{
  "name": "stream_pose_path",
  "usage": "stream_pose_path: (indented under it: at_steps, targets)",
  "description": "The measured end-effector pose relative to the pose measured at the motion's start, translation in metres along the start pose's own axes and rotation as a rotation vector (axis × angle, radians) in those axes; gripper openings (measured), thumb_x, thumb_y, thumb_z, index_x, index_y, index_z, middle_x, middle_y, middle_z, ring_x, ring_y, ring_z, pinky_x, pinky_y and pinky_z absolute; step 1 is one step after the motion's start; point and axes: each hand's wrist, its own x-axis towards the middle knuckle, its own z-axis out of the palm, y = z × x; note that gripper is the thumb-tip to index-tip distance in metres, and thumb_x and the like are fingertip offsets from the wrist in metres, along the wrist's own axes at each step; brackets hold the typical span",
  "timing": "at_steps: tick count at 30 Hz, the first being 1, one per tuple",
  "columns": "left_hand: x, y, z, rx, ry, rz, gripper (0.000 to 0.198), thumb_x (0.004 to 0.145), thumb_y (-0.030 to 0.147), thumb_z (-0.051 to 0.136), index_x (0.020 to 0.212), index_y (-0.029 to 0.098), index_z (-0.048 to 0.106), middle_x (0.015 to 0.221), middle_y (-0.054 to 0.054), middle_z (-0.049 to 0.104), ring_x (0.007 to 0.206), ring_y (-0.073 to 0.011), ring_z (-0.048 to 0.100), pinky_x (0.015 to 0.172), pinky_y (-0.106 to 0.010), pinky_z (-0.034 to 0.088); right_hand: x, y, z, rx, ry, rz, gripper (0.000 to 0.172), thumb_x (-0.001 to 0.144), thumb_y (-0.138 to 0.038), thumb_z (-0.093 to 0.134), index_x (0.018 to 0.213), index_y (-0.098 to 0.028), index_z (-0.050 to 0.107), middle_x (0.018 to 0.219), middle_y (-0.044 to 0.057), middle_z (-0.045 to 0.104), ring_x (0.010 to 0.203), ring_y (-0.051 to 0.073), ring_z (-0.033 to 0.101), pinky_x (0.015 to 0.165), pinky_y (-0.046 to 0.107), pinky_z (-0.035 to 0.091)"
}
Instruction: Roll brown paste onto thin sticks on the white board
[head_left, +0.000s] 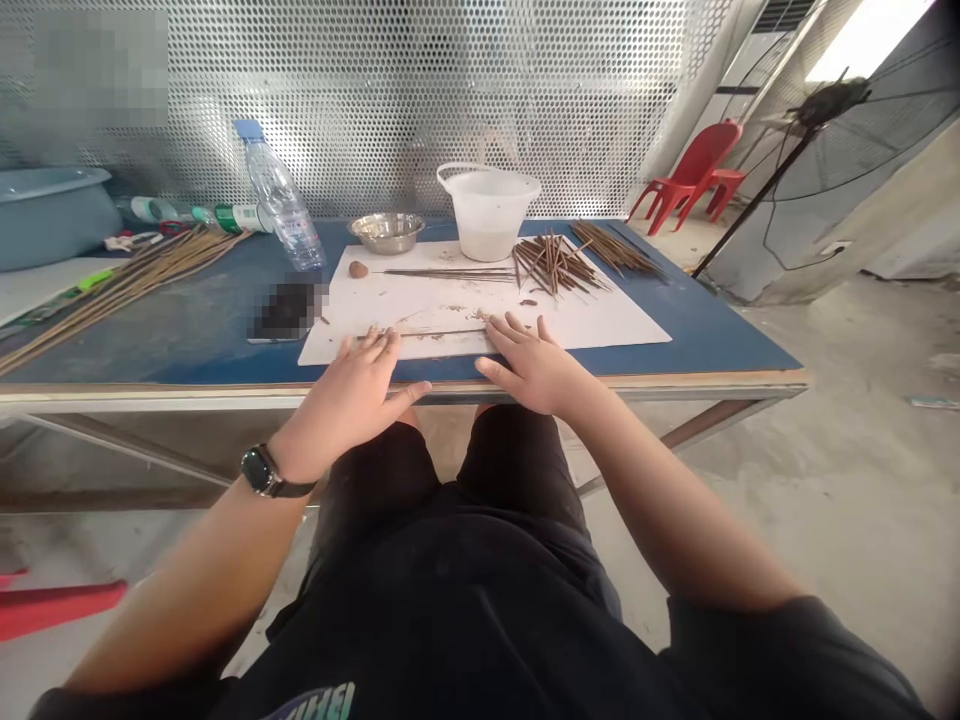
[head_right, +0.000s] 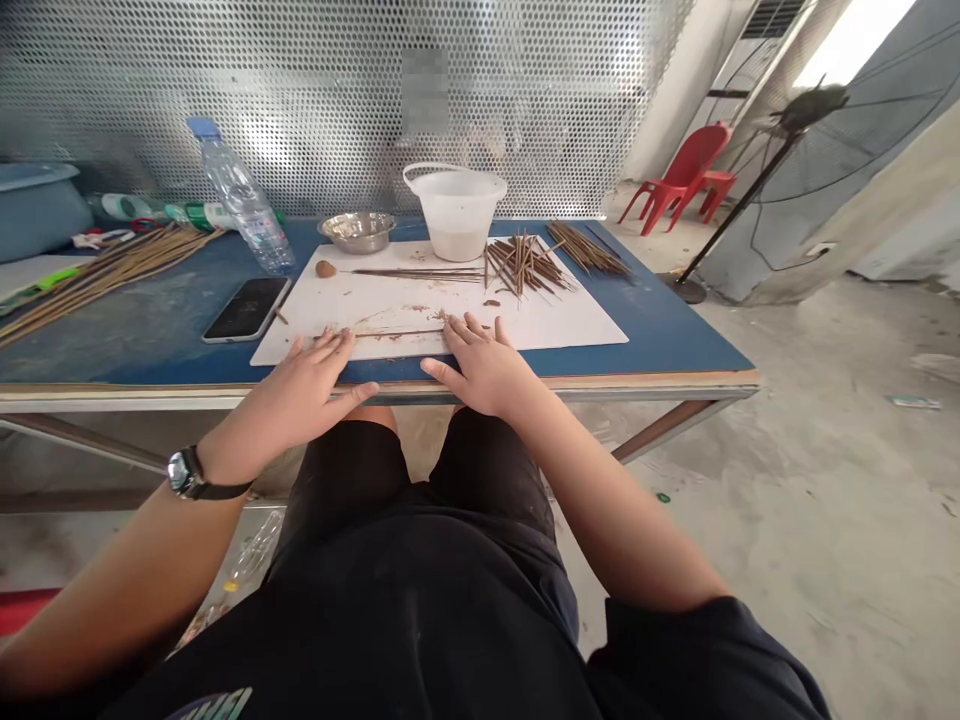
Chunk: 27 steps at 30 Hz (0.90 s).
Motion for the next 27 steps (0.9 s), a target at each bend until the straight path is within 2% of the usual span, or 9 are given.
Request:
stream_pose_path:
  at_steps: [3, 5, 11, 14, 18, 22, 24, 27]
  targets:
    - [-0.009, 0.002, -0.003, -0.033, 0.009, -0.001, 0.1, 0.11, 0.075, 0.044, 0.18, 0.005, 0.028, 0.183, -0.026, 0.035, 0.172, -0.0413, 0.03, 0.14, -0.059, 0.024, -0.009, -0.002, 0.001, 0.008, 0.014, -0.012, 0.108, 0.109, -0.082, 0.009, 0.178, -0.002, 0.032, 0.187, 0.023, 0.022, 0.176, 0.043, 0.015, 0.14, 0.069, 0.007]
    - [-0.006, 0.001, -0.003, -0.054, 0.017, 0.008, 0.101, 0.11, 0.075, 0.044, 0.18, 0.004, 0.025, 0.184, -0.025, 0.031, 0.172, -0.0403, 0.029, 0.14, -0.057, 0.026, -0.005, -0.004, 0.001, 0.003, 0.01, -0.013, 0.11, 0.109, -0.082, 0.009, 0.177, 0.001, 0.032, 0.187, 0.023, 0.021, 0.176, 0.044, 0.016, 0.14, 0.067, 0.009]
    - [0.03, -0.002, -0.003, -0.018, -0.035, 0.034, 0.095, 0.111, 0.067, 0.045, 0.176, 0.0, 0.032, 0.18, -0.029, 0.038, 0.171, -0.0407, 0.032, 0.14, -0.057, 0.024, 0.029, -0.009, -0.003, -0.029, -0.017, 0.062, 0.112, 0.108, -0.081, 0.002, 0.176, 0.001, 0.034, 0.185, 0.025, 0.028, 0.175, 0.045, 0.017, 0.14, 0.069, 0.01]
    - [0.037, -0.003, -0.006, 0.012, -0.051, 0.032, 0.092, 0.112, 0.064, 0.048, 0.175, -0.002, 0.033, 0.178, -0.03, 0.04, 0.17, -0.0409, 0.034, 0.14, -0.057, 0.025, 0.035, -0.01, -0.006, -0.034, -0.035, 0.083, 0.109, 0.109, -0.079, 0.002, 0.177, 0.001, 0.034, 0.185, 0.024, 0.029, 0.176, 0.044, 0.016, 0.14, 0.067, 0.01]
    - [0.022, 0.001, -0.006, 0.018, -0.05, 0.042, 0.096, 0.112, 0.067, 0.048, 0.176, -0.003, 0.032, 0.18, -0.031, 0.037, 0.171, -0.0414, 0.033, 0.14, -0.056, 0.024, 0.017, -0.012, -0.005, -0.029, -0.037, 0.071, 0.106, 0.11, -0.079, 0.005, 0.178, -0.003, 0.033, 0.187, 0.021, 0.025, 0.176, 0.043, 0.016, 0.14, 0.066, 0.011]
    - [0.001, 0.004, -0.002, 0.002, -0.031, 0.052, 0.1, 0.111, 0.072, 0.046, 0.177, -0.001, 0.03, 0.182, -0.029, 0.033, 0.172, -0.0415, 0.029, 0.142, -0.056, 0.023, -0.005, -0.013, -0.001, -0.029, -0.026, 0.016, 0.11, 0.108, -0.082, 0.003, 0.177, -0.002, 0.035, 0.188, 0.021, 0.019, 0.176, 0.044, 0.016, 0.14, 0.069, 0.01]
    - [0.0, 0.005, 0.001, 0.02, -0.032, 0.052, 0.102, 0.111, 0.072, 0.045, 0.176, -0.005, 0.029, 0.182, -0.031, 0.031, 0.172, -0.0415, 0.029, 0.142, -0.054, 0.022, -0.004, -0.012, 0.0, -0.029, -0.022, 0.015, 0.112, 0.107, -0.083, 0.002, 0.177, -0.001, 0.035, 0.188, 0.022, 0.019, 0.176, 0.044, 0.016, 0.139, 0.07, 0.01]
    - [0.013, 0.002, 0.002, 0.043, -0.034, 0.035, 0.1, 0.113, 0.07, 0.044, 0.176, -0.006, 0.029, 0.181, -0.032, 0.033, 0.172, -0.0416, 0.03, 0.141, -0.055, 0.024, 0.011, -0.011, -0.002, -0.025, -0.019, 0.048, 0.111, 0.108, -0.082, 0.003, 0.177, -0.001, 0.034, 0.187, 0.023, 0.025, 0.175, 0.045, 0.018, 0.139, 0.07, 0.011]
